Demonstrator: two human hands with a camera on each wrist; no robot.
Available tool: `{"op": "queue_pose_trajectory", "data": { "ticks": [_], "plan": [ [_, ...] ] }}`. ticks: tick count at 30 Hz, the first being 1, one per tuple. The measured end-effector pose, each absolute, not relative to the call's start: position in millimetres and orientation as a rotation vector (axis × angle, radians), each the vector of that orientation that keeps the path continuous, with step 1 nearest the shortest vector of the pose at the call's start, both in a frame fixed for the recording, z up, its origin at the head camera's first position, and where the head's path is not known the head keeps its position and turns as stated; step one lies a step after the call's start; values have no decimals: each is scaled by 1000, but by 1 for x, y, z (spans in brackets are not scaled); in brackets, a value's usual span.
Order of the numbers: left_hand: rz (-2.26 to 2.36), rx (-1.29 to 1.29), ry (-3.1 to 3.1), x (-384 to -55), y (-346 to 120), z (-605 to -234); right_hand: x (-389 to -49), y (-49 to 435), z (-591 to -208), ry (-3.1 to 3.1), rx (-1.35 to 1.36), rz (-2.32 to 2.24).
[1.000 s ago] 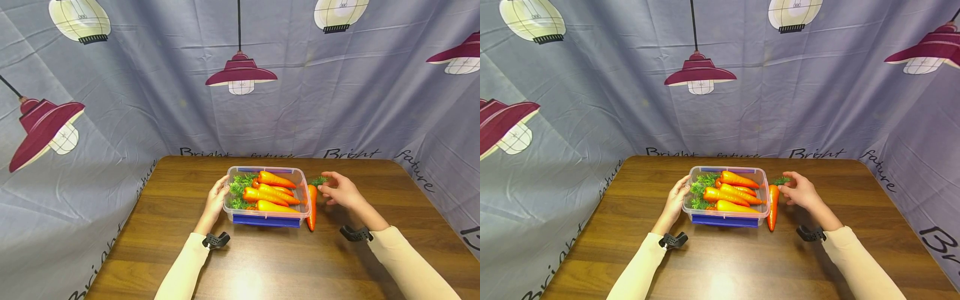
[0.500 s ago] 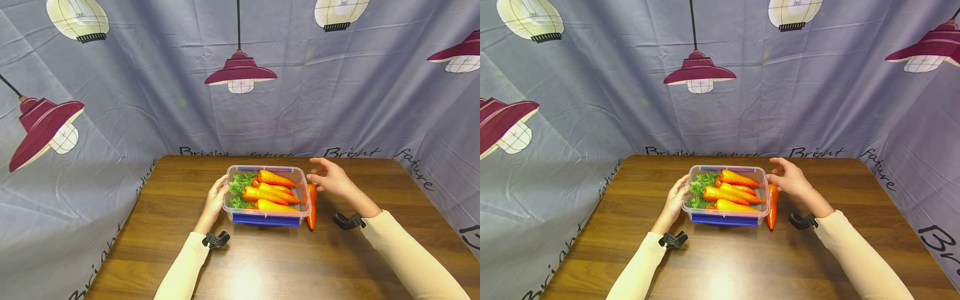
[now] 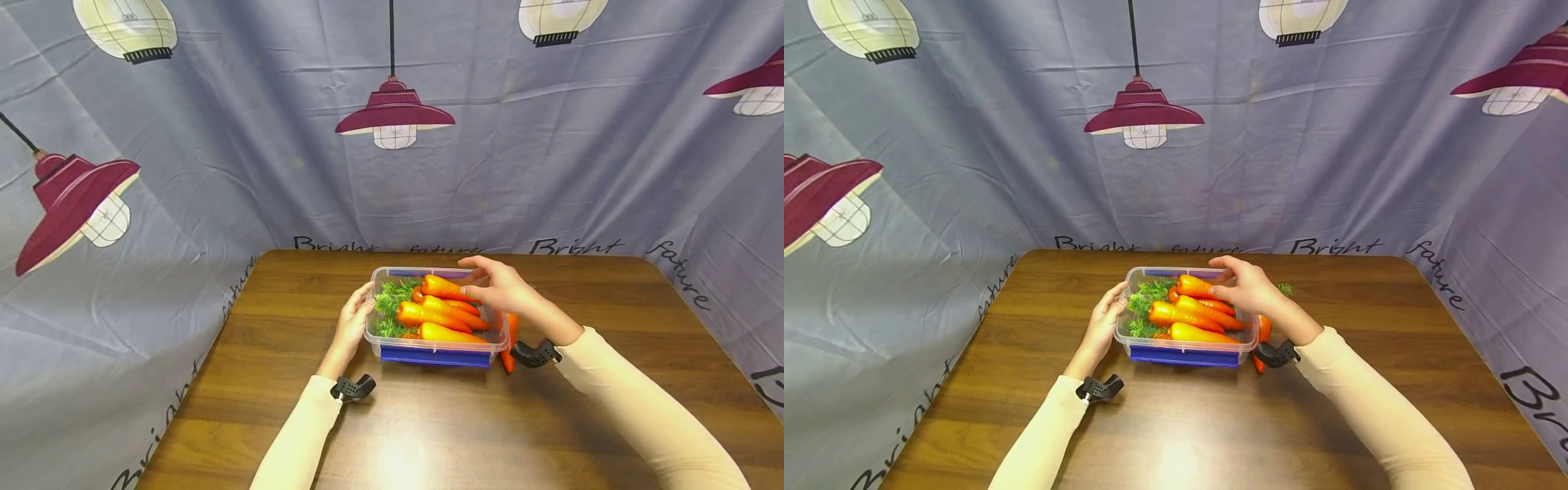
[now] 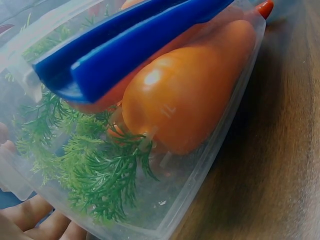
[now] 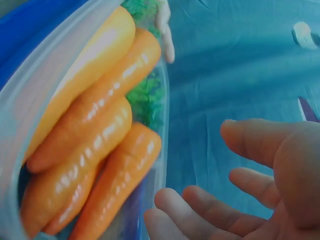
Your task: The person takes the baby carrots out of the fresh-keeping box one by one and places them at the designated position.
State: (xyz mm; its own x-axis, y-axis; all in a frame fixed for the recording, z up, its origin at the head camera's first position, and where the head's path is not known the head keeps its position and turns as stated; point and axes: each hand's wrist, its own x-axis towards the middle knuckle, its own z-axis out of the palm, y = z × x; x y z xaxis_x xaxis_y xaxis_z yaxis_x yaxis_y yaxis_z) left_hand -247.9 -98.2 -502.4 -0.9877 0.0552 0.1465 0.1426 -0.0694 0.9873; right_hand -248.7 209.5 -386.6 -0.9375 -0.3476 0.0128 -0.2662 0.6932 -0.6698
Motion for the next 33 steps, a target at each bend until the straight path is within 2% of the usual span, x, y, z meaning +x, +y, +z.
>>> {"op": "queue_pose_trajectory", "data": {
  "ticks": [21,33],
  "plan": [
    [-2232,-224,-2112,-248,-98,-502,-247,148,-405,2722,-858,-849],
    [-2205,-219,-2119,-248,-98,-503,-243,132,-410,2844,-865,-660]
  ]
}}
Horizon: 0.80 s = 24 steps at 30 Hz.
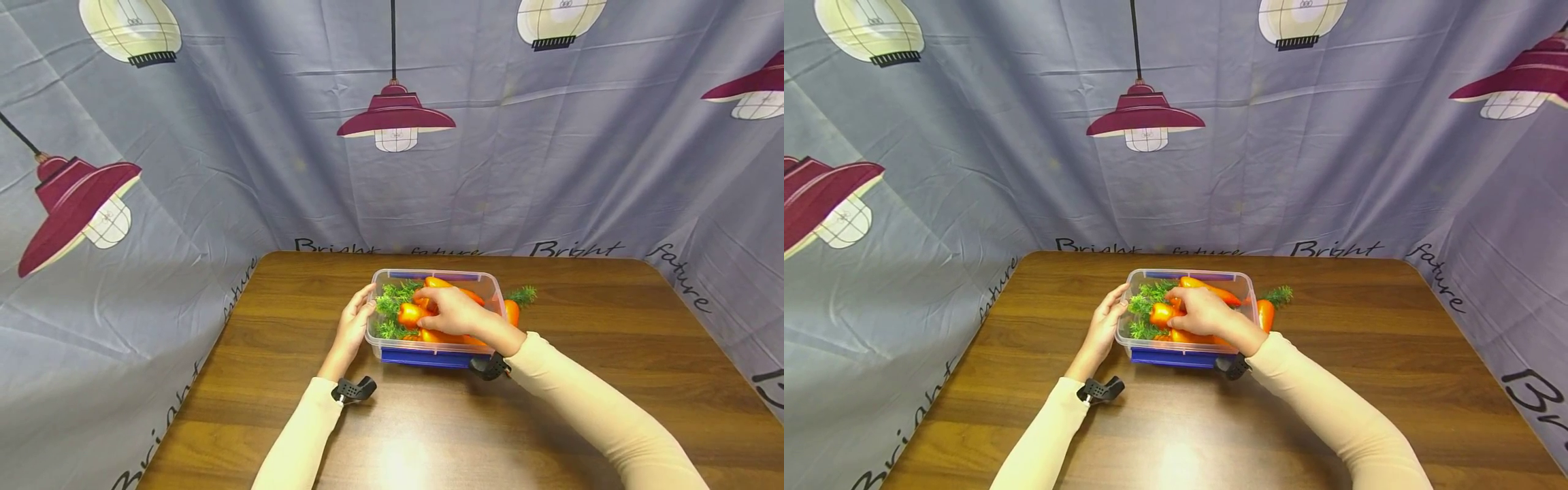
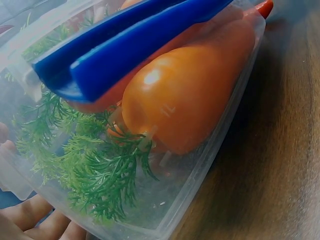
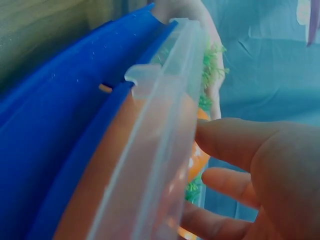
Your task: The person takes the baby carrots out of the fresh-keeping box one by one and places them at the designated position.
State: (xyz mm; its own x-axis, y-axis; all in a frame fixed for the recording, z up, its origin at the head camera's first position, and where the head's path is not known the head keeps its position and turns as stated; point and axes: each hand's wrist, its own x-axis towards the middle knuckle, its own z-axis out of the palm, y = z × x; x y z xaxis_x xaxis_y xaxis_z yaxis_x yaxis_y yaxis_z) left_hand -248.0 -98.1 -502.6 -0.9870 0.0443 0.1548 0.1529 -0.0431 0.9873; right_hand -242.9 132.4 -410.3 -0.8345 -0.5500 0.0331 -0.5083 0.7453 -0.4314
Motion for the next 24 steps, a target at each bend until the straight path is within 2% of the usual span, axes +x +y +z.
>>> {"op": "queue_pose_trajectory", "data": {
  "ticks": [24],
  "plan": [
    [-2215,-226,-2122,-244,-98,-499,-235,107,-420,2993,-623,-443]
  ]
}}
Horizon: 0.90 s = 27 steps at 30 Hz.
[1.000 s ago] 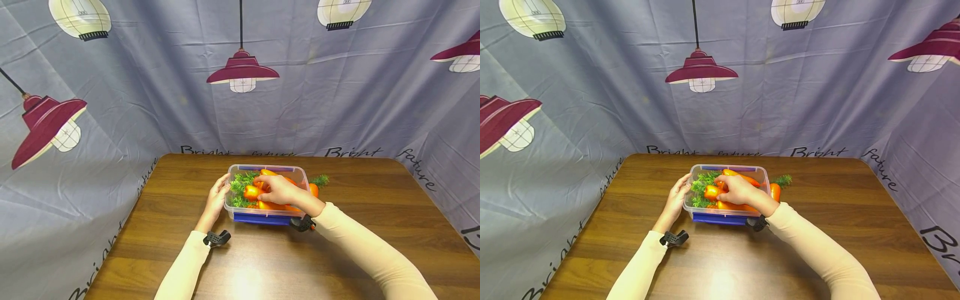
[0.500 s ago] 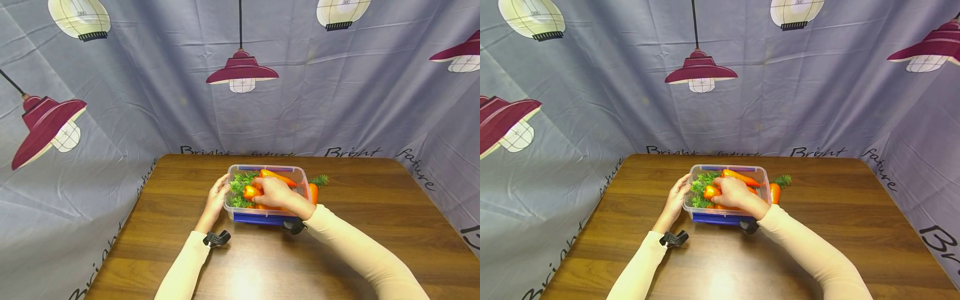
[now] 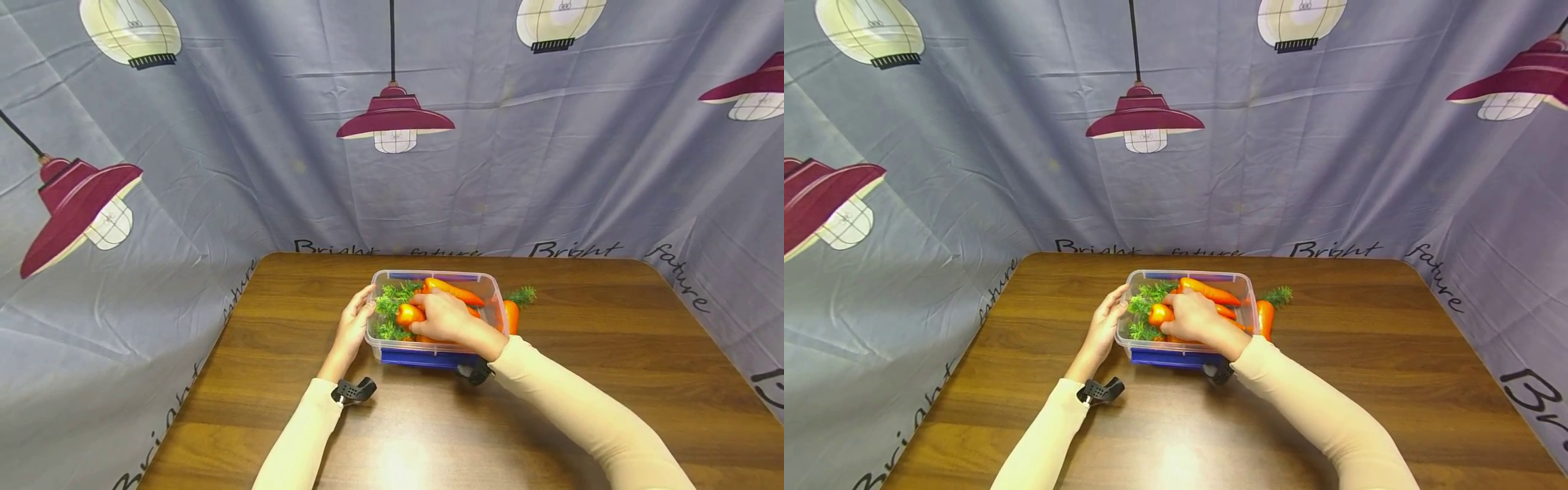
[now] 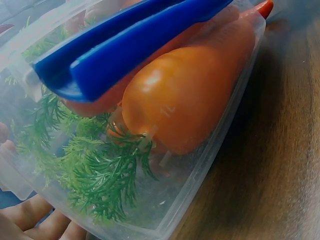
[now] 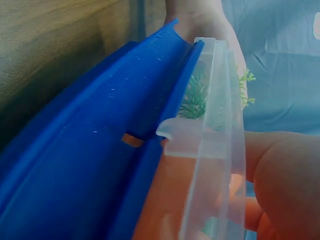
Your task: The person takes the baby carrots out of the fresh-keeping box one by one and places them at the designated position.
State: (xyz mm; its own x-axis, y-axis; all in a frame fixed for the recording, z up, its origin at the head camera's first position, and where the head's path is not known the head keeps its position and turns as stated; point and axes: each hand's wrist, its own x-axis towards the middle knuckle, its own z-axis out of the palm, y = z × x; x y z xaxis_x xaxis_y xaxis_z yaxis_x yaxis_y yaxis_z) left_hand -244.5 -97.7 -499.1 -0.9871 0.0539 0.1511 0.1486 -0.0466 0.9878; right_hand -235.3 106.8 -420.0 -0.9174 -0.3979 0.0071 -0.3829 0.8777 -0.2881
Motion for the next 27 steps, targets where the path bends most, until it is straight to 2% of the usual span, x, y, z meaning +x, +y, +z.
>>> {"op": "queue_pose_trajectory", "data": {
  "ticks": [27],
  "plan": [
    [-2224,-191,-2114,-248,-97,-502,-236,124,-408,2890,-628,-878]
  ]
}}
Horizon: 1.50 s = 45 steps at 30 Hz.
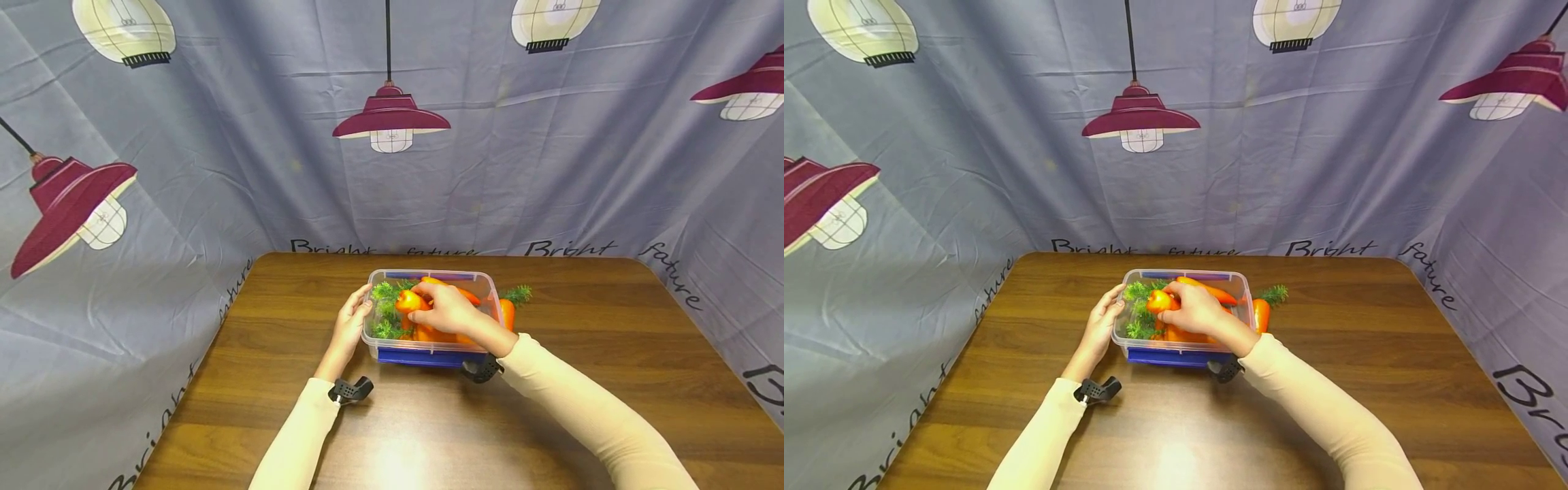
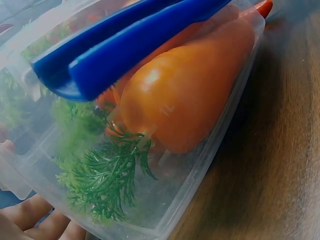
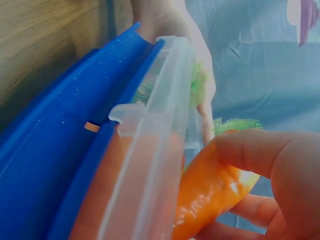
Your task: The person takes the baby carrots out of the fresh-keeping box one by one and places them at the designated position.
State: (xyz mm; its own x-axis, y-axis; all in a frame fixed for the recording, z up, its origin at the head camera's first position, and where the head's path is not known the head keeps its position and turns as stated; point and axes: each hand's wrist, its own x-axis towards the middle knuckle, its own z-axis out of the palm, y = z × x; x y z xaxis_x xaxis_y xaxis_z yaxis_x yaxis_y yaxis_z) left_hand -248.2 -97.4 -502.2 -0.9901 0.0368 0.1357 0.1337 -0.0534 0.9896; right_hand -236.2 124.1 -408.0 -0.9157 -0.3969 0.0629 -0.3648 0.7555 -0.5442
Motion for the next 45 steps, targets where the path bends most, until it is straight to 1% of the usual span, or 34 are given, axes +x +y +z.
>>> {"op": "queue_pose_trajectory", "data": {
  "ticks": [14,22,29,35,45],
  "plan": [
    [-2241,-206,-2112,-247,-98,-503,-246,142,-399,2763,-477,-1142],
    [-2238,-209,-2112,-248,-98,-501,-257,163,-393,2605,-301,-1392],
    [-2220,-206,-2120,-248,-97,-503,-263,188,-393,2399,-204,-1592],
    [-2209,-236,-2114,-246,-98,-503,-260,208,-390,2282,-121,-1711],
    [-2192,-243,-2132,-245,-97,-503,-251,240,-388,2230,-98,-1798]
  ]
}}
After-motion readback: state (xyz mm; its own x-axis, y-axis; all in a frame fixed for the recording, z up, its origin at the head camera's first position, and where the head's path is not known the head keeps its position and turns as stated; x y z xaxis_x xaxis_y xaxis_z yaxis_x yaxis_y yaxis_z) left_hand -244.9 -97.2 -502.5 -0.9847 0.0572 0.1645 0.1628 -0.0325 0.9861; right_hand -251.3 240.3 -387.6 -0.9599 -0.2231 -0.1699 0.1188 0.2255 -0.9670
